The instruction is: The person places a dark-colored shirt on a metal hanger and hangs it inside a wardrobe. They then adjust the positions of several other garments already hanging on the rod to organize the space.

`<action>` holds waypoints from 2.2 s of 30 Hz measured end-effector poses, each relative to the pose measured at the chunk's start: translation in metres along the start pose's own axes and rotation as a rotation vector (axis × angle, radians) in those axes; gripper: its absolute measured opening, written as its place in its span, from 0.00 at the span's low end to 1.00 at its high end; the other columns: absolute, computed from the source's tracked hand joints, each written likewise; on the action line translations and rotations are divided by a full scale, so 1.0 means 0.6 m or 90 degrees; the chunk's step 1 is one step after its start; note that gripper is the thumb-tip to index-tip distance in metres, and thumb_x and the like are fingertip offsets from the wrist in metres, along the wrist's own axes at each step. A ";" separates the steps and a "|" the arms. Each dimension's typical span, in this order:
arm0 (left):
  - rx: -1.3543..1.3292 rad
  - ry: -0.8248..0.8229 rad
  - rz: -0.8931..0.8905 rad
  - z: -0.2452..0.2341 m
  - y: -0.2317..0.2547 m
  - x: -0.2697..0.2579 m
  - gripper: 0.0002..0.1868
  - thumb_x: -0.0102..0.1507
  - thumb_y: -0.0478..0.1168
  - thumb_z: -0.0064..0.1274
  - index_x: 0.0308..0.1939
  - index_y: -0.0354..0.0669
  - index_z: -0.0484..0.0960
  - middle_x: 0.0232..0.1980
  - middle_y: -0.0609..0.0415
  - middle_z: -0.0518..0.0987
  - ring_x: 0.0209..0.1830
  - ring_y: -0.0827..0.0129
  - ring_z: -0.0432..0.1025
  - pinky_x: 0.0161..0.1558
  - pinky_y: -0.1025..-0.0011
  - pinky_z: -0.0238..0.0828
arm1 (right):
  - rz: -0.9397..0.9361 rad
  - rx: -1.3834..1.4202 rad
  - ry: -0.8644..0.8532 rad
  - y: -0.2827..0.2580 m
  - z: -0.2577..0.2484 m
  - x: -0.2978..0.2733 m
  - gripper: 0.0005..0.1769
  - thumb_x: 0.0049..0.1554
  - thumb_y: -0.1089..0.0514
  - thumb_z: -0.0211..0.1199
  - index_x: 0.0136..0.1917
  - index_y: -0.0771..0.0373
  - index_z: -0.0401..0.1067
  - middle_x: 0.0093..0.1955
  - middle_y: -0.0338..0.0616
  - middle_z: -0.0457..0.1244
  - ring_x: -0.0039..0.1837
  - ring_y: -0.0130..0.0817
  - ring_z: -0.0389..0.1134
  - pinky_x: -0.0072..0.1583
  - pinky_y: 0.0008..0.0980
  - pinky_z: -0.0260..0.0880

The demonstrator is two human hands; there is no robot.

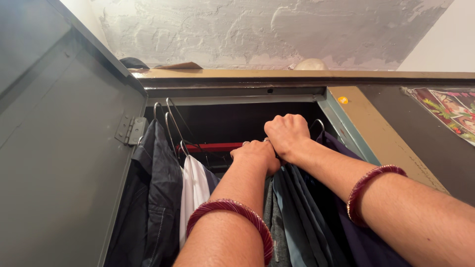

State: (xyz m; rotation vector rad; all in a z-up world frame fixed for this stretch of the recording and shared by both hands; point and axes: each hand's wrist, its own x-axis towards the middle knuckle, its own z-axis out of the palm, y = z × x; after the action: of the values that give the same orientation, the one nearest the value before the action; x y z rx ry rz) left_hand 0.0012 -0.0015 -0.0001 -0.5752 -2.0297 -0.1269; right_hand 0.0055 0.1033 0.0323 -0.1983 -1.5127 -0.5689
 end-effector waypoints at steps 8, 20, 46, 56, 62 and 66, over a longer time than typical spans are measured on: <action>0.013 -0.004 -0.015 -0.001 -0.021 0.002 0.29 0.64 0.47 0.53 0.71 0.52 0.70 0.71 0.50 0.73 0.75 0.53 0.63 0.66 0.40 0.65 | -0.006 0.030 0.028 -0.017 0.003 0.009 0.14 0.49 0.46 0.74 0.35 0.57 0.80 0.37 0.45 0.71 0.44 0.41 0.75 0.40 0.36 0.75; 0.038 0.015 -0.004 -0.016 -0.065 0.004 0.34 0.61 0.32 0.52 0.71 0.61 0.69 0.67 0.49 0.75 0.70 0.54 0.69 0.62 0.52 0.74 | -0.015 0.058 0.040 -0.031 -0.008 0.011 0.10 0.45 0.51 0.76 0.36 0.57 0.79 0.37 0.47 0.71 0.44 0.42 0.75 0.41 0.37 0.74; 0.022 0.017 0.021 -0.014 -0.092 -0.006 0.35 0.60 0.32 0.53 0.73 0.53 0.66 0.64 0.47 0.78 0.66 0.53 0.72 0.61 0.56 0.74 | -0.036 0.041 0.017 -0.058 -0.006 0.022 0.03 0.46 0.59 0.72 0.36 0.57 0.79 0.38 0.47 0.71 0.44 0.43 0.76 0.42 0.38 0.76; 0.017 -0.001 0.025 -0.014 -0.093 -0.015 0.35 0.62 0.33 0.52 0.74 0.52 0.64 0.66 0.47 0.76 0.67 0.54 0.71 0.63 0.57 0.72 | -0.017 0.106 -0.028 -0.058 -0.029 0.024 0.05 0.50 0.57 0.70 0.39 0.60 0.79 0.41 0.49 0.72 0.47 0.46 0.75 0.45 0.41 0.77; 0.029 0.017 0.026 -0.021 -0.097 -0.010 0.25 0.60 0.33 0.54 0.63 0.45 0.79 0.63 0.46 0.79 0.65 0.54 0.73 0.61 0.57 0.74 | -0.026 0.069 0.008 -0.073 -0.007 0.032 0.03 0.46 0.62 0.69 0.37 0.57 0.80 0.41 0.49 0.72 0.47 0.45 0.76 0.44 0.39 0.76; 0.019 0.015 0.010 -0.015 -0.108 -0.010 0.27 0.61 0.33 0.54 0.65 0.46 0.74 0.63 0.46 0.78 0.65 0.53 0.73 0.60 0.56 0.74 | -0.034 0.074 0.015 -0.089 -0.005 0.036 0.02 0.46 0.61 0.70 0.36 0.58 0.79 0.40 0.49 0.71 0.46 0.44 0.75 0.43 0.38 0.76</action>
State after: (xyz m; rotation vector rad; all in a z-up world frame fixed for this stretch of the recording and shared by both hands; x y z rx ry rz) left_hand -0.0180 -0.0635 0.0090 -0.5687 -2.0002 -0.0942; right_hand -0.0178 0.0513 0.0412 -0.0618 -1.5261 -0.5225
